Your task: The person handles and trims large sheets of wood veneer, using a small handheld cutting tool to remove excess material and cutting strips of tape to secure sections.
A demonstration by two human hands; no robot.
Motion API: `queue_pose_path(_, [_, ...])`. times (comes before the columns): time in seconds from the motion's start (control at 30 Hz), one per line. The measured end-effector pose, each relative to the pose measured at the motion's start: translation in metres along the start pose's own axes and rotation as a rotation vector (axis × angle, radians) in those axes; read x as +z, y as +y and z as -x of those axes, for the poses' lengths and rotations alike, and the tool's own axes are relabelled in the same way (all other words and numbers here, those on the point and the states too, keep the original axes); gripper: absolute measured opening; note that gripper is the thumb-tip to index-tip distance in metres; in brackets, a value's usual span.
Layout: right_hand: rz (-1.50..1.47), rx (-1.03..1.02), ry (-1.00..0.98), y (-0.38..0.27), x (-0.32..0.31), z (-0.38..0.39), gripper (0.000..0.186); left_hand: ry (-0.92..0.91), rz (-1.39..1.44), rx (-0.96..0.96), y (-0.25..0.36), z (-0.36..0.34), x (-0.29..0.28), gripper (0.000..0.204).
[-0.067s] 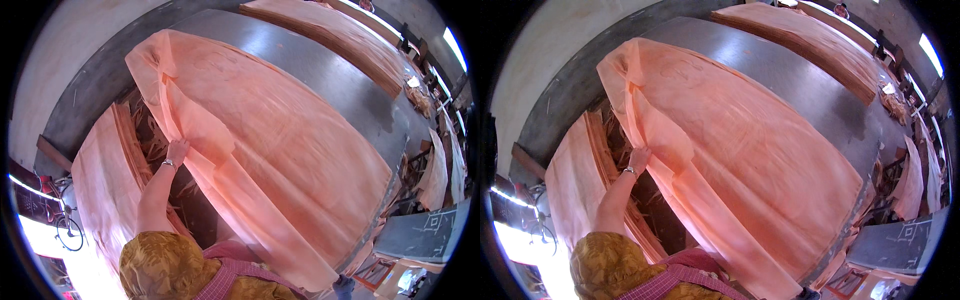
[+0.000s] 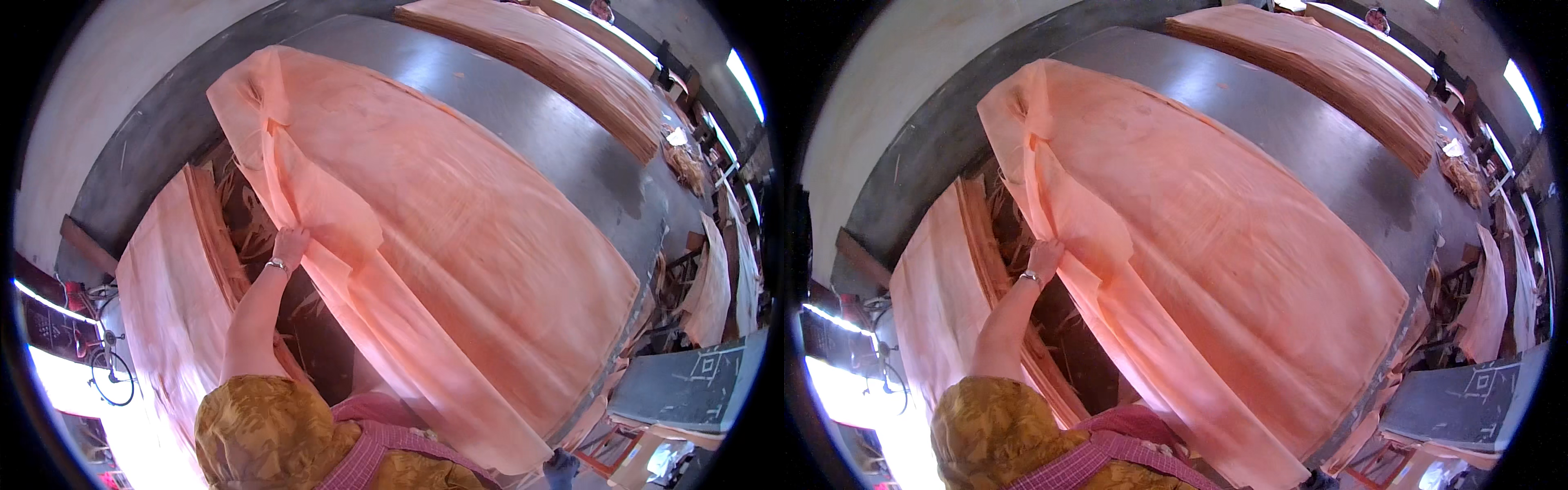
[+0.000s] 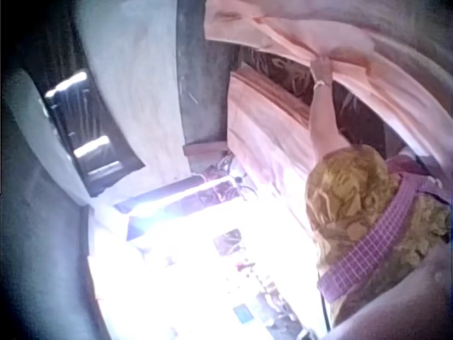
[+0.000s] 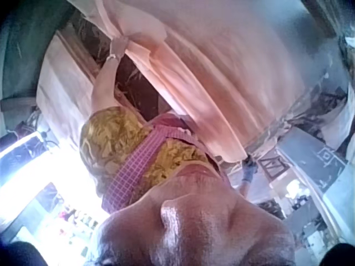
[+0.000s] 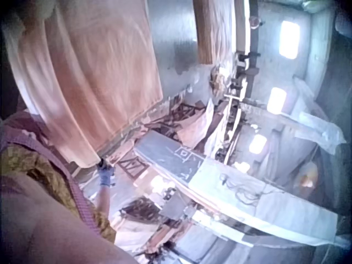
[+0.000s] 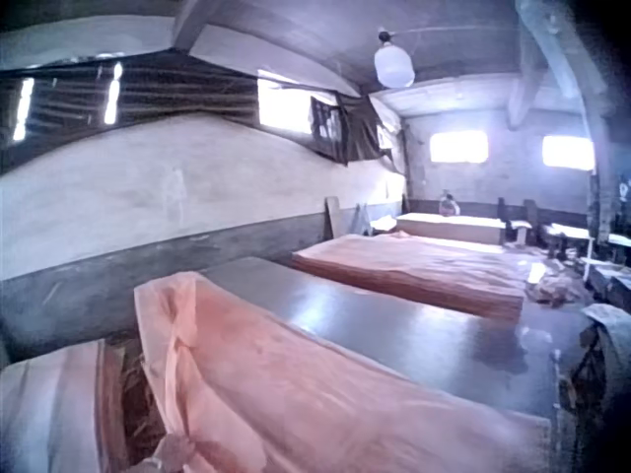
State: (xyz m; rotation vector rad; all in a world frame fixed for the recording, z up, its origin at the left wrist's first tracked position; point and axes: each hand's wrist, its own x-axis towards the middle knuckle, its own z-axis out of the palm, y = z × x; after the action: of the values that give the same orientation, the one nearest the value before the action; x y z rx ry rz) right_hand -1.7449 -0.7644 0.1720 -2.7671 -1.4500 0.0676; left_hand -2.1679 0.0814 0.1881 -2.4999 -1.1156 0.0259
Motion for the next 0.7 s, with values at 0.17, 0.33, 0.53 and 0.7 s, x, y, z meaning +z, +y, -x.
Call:
queue_pose_path(0.17, [0.442, -0.116, -0.081, -0.008, -0.017, 0.011, 0.032, -0.047, 0.017, -0.059, 0.01, 0.009, -0.011, 0.01])
queue_pose_path(0.33, [0.101, 0.11, -0.174, 0.028, 0.03, 0.0, 0.017, -0.264, 0.001, -0.034, 0.018, 0.008, -0.008, 0.014])
queue_pose_path(0.53, [0.178, 0.18, -0.132, 0.037, 0.054, 0.002, 0.007, -0.375, 0.248, 0.086, 0.023, -0.013, -0.01, 0.025])
queue_pose_path(0.7, [0.046, 0.222, -0.193, 0.032, 0.021, -0.005, 0.028, -0.517, 0.39, -0.037, 0.023, -0.016, -0.019, 0.026])
